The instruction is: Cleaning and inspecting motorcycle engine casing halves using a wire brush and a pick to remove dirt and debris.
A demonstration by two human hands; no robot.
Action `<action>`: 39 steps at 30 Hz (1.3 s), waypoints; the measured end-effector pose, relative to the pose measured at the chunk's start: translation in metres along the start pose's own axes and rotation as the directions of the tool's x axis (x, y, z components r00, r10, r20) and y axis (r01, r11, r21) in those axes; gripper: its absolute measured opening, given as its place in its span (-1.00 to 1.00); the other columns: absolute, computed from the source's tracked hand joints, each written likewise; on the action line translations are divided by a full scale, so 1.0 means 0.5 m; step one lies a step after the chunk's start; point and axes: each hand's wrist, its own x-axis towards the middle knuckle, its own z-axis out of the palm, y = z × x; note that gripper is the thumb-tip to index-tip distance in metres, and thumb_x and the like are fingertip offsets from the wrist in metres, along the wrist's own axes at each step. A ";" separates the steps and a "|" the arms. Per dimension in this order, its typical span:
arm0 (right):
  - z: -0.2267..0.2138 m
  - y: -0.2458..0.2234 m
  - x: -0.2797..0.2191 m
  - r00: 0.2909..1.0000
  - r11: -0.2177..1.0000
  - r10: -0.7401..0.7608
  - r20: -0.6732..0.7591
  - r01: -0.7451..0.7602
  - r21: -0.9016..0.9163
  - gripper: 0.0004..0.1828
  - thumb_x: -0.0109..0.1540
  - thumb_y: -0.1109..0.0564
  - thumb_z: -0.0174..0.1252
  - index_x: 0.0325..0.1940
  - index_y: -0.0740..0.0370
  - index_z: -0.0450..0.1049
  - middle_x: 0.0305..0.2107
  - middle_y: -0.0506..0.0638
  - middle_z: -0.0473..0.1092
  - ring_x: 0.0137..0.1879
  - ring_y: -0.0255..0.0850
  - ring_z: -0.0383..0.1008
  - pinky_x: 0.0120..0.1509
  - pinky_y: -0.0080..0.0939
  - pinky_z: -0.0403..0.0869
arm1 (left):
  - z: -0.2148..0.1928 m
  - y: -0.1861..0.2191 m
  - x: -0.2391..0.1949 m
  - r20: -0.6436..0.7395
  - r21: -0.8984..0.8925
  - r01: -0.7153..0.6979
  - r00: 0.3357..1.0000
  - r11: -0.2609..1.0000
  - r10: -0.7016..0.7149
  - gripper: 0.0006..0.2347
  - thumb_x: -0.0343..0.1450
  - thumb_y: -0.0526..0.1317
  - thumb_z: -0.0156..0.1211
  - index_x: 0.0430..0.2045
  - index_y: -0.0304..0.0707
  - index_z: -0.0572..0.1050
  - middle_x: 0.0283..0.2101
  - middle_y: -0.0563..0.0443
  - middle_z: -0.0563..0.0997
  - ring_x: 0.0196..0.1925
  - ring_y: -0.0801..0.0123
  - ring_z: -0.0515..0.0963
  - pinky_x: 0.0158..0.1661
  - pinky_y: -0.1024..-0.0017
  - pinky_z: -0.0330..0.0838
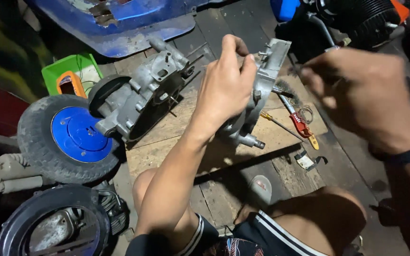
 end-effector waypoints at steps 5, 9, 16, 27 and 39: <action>0.021 -0.031 0.030 0.997 0.997 -0.076 -0.010 0.075 -0.005 -0.88 0.36 0.32 0.39 -0.14 0.42 0.56 -0.43 0.10 0.50 -0.52 -0.16 0.34 -0.43 -0.22 0.28 | 0.003 0.005 -0.001 -0.025 0.014 0.026 0.999 1.000 -0.025 -0.87 0.47 -0.25 -0.10 -0.23 -0.34 0.26 -0.61 -0.08 0.64 -0.69 0.18 0.64 -0.61 0.18 0.48; -0.031 -0.055 0.041 0.994 0.998 -0.048 0.102 0.052 -0.044 -0.90 0.28 0.29 0.35 -0.21 0.40 0.56 -0.44 0.08 0.48 -0.53 -0.12 0.35 -0.43 -0.15 0.32 | -0.001 0.012 -0.007 -0.060 0.005 0.026 0.998 1.000 -0.026 -0.87 0.46 -0.24 -0.08 -0.24 -0.33 0.26 -0.60 -0.08 0.65 -0.67 0.16 0.65 -0.56 0.18 0.49; -0.007 -0.038 0.054 0.987 0.997 -0.034 0.156 0.044 -0.065 -0.82 0.19 0.23 0.36 -0.16 0.34 0.58 -0.45 0.05 0.55 -0.59 -0.10 0.41 -0.45 -0.13 0.37 | -0.008 0.012 -0.010 -0.056 0.014 0.095 0.994 0.995 -0.094 -0.83 0.44 -0.20 -0.08 -0.22 -0.32 0.29 -0.60 -0.12 0.66 -0.63 0.05 0.68 -0.50 0.11 0.49; 0.028 -0.026 0.050 0.985 0.991 -0.116 -0.128 0.123 0.045 -0.91 0.40 0.29 0.34 -0.13 0.41 0.58 -0.50 0.06 0.47 -0.59 -0.23 0.25 -0.53 -0.27 0.19 | -0.019 -0.001 -0.001 -0.005 0.021 0.150 0.989 0.988 -0.150 -0.83 0.47 -0.22 -0.09 -0.18 -0.35 0.34 -0.69 0.07 0.56 -0.72 0.33 0.53 -0.63 0.29 0.40; 0.099 0.022 -0.096 0.952 0.964 0.217 -0.216 -0.173 0.204 -0.82 0.29 0.29 0.33 -0.09 0.51 0.60 -0.33 0.19 0.54 -0.49 -0.17 0.31 -0.38 -0.24 0.28 | -0.051 -0.026 0.002 -0.030 0.111 0.190 0.982 0.975 -0.188 -0.71 0.47 -0.03 0.03 -0.40 -0.31 0.52 -0.62 0.05 0.55 -0.64 0.42 0.45 -0.56 0.40 0.36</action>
